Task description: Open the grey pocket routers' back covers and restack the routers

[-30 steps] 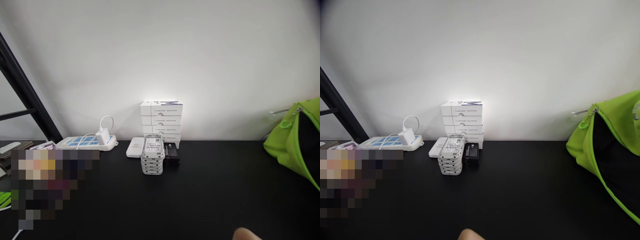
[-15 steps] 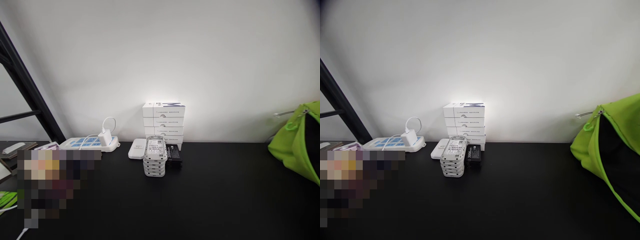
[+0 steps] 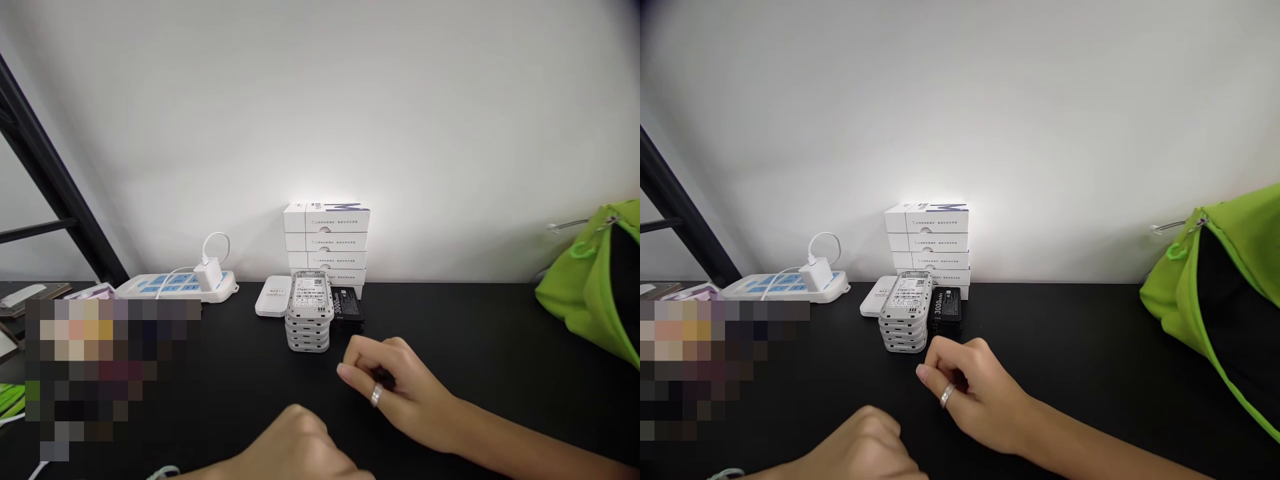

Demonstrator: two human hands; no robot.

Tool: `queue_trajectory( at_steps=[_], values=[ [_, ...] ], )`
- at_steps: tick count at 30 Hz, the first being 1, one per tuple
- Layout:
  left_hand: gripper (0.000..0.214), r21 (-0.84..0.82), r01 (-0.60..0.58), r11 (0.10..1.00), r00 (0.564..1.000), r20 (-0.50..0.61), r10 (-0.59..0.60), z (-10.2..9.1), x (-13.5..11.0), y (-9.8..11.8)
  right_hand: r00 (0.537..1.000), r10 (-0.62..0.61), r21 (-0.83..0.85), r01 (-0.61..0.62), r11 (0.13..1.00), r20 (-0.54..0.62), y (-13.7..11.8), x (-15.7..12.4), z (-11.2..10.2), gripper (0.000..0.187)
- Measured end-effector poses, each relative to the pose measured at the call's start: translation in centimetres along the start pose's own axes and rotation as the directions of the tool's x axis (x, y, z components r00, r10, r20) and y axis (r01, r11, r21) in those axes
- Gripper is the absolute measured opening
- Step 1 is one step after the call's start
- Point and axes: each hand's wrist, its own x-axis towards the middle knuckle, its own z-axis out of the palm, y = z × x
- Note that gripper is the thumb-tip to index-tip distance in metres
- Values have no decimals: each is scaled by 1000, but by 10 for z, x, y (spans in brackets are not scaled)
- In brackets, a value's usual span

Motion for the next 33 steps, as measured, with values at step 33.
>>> queue_trajectory(
  at_steps=[33],
  values=[
    [31, -72, 215, 974, 976, 2, -216, -27, 18, 8, 974, 142, -135, -119, 984, 175, -1, 2, 5, 19]
  ],
)
